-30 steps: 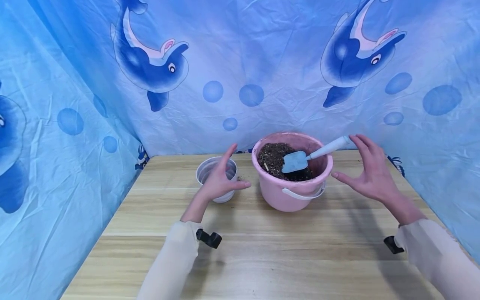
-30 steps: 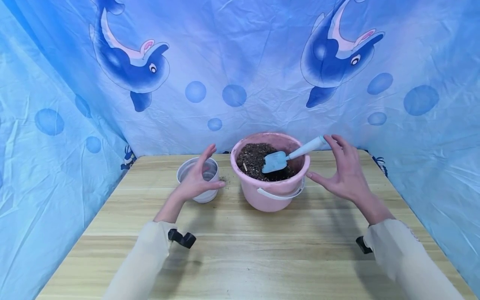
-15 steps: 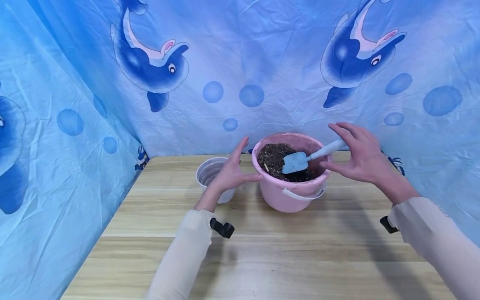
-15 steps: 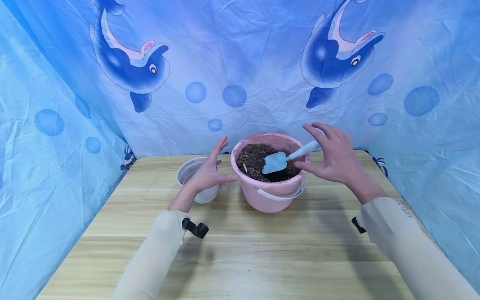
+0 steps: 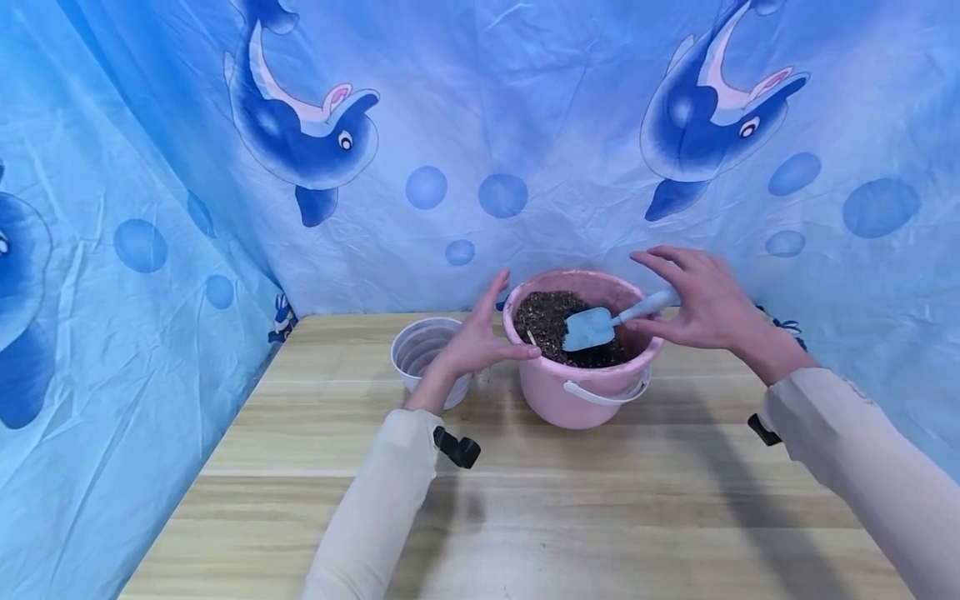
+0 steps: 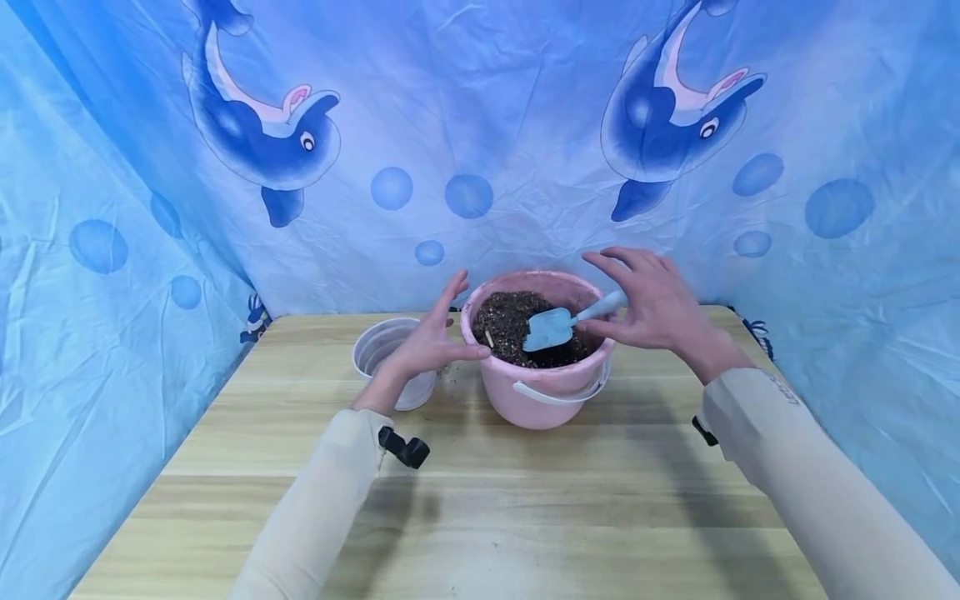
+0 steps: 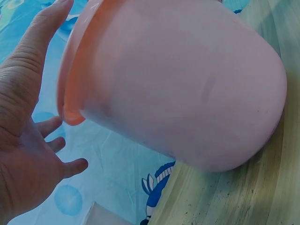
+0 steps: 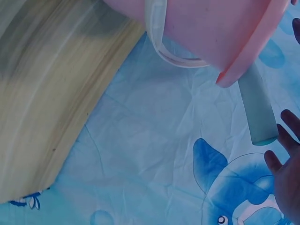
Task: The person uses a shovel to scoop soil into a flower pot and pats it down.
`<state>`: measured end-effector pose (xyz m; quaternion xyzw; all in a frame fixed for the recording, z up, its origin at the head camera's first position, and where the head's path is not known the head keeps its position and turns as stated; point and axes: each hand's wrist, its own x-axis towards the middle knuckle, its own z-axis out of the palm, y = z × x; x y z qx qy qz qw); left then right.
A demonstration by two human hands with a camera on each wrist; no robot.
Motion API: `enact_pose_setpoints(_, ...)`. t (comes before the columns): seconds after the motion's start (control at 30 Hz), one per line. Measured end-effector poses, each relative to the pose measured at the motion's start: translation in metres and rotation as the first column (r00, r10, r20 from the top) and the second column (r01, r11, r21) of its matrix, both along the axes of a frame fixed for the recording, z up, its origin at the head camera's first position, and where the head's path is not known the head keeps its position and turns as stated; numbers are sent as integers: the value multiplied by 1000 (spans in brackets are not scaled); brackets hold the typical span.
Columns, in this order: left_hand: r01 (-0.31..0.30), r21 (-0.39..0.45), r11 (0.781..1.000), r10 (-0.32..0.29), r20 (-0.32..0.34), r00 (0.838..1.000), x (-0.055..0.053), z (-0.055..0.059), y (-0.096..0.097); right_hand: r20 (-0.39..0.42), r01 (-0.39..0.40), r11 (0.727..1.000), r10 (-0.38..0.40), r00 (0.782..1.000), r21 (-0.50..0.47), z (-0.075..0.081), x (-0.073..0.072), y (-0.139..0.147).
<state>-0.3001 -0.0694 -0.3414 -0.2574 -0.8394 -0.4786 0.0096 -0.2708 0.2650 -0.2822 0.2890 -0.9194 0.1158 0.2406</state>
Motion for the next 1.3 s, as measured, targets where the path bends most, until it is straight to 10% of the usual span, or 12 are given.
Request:
enact_pose_setpoints(0.8, 96, 112, 989, -99, 20, 995, -6, -9, 20, 327, 34, 997, -53, 944, 62, 20, -21, 9)
enact_pose_setpoints(1.3, 84, 103, 991, -87, 27, 996, -8, -13, 19, 552, -6, 999, 23, 833, -34, 25, -41, 11)
